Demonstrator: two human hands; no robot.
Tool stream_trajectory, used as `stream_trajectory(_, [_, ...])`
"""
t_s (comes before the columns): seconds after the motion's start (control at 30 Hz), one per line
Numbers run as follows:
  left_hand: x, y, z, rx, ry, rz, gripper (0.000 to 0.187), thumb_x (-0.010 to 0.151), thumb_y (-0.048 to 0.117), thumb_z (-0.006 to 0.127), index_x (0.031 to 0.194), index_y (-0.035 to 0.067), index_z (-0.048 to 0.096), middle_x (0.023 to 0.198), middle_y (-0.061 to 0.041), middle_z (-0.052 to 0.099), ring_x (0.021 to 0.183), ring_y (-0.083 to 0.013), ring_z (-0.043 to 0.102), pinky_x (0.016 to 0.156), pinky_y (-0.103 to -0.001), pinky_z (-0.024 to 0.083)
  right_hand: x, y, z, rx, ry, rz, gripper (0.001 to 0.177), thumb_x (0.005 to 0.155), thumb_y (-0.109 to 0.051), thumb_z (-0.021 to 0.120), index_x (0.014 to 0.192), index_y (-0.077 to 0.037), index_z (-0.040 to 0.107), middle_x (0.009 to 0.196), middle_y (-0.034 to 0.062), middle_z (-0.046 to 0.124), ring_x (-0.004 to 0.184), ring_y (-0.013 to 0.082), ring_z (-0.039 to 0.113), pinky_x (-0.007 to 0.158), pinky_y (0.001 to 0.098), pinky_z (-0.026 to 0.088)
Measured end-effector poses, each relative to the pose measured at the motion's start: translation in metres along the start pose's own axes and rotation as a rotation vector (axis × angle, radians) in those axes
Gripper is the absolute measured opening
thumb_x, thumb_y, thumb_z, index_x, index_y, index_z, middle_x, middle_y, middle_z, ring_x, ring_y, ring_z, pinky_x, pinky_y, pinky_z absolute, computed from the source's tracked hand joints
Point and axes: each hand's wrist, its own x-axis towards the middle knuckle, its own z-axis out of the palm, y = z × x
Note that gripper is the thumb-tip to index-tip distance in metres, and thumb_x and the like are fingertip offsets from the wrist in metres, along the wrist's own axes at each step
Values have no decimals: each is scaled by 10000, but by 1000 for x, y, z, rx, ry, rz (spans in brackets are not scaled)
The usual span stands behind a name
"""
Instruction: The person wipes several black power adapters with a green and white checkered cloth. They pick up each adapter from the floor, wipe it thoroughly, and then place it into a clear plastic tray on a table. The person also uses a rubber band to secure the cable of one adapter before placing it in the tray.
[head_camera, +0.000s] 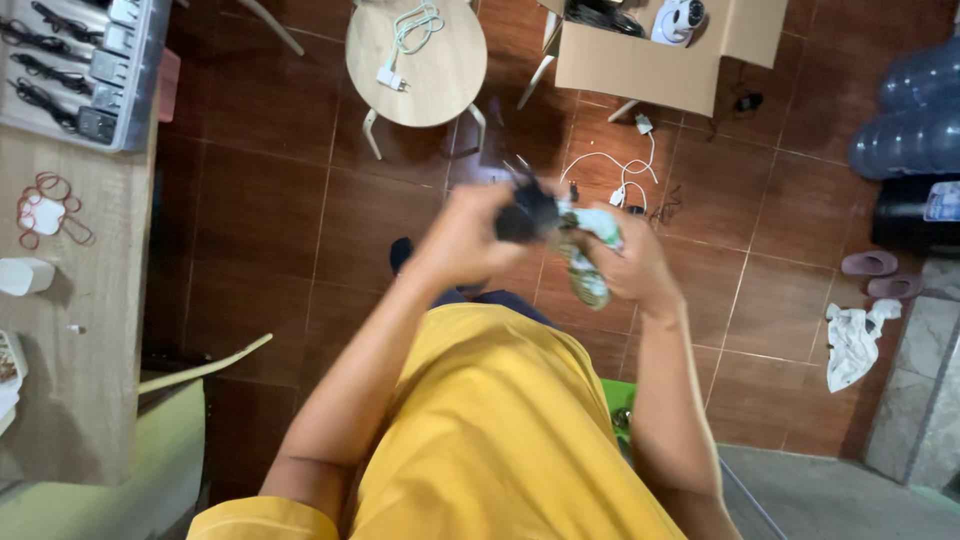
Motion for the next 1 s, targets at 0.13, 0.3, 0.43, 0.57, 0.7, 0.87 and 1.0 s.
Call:
stream_trajectory(0.13, [-3,-2,25,-29,40,-324,256,882,206,816,1059,39,737,825,-115,750,728,-203,676,715,-328,571,13,-19,5,121,79,8,187,1024,-197,698,1032,-13,662,787,17,625,722,76,538,640,262,466])
stream_trajectory(0.3, [-4,-15,3,323,-52,-180,335,741,177,864,1024,40,746,854,-150,738,783,-323,723,703,-403,567,13,-18,11,193,19,-67,237,1017,-189,684,1169,-7,673,931,-2,667,842,61,571,750,249,493])
stream_trajectory(0.43, [1,-28,-8,483,-11,75,571,617,131,873,1131,-34,688,948,-207,729,825,-398,694,712,-451,561,12,-10,12,287,-4,70,224,1022,-217,683,1122,-17,687,887,-18,682,807,63,587,728,252,503])
stream_trajectory(0.57, [10,-32,-36,546,117,64,478,630,118,854,1069,9,699,970,-202,725,881,-389,712,757,-424,579,12,5,-1,525,117,178,232,1013,-226,681,1113,-18,702,946,-5,728,845,80,660,769,265,546])
stream_trajectory(0.7, [19,-21,-43,381,57,-51,370,758,154,902,1051,41,707,939,-160,738,843,-342,738,763,-409,575,14,11,-16,690,132,185,224,1055,-229,690,1091,-9,711,941,15,725,837,95,658,753,274,535])
stream_trajectory(0.87, [31,-12,2,211,-86,69,430,727,108,853,1112,18,684,981,-193,711,917,-382,712,789,-401,571,18,7,-1,773,220,279,196,971,-195,717,1101,-57,668,987,24,753,886,113,707,791,284,572])
stream_trajectory(1.0, [34,-10,11,301,-101,23,424,671,113,854,1049,6,695,938,-207,710,888,-412,686,747,-415,548,21,12,-6,772,49,228,226,1039,-204,693,1131,0,720,981,32,746,858,117,683,780,275,551])
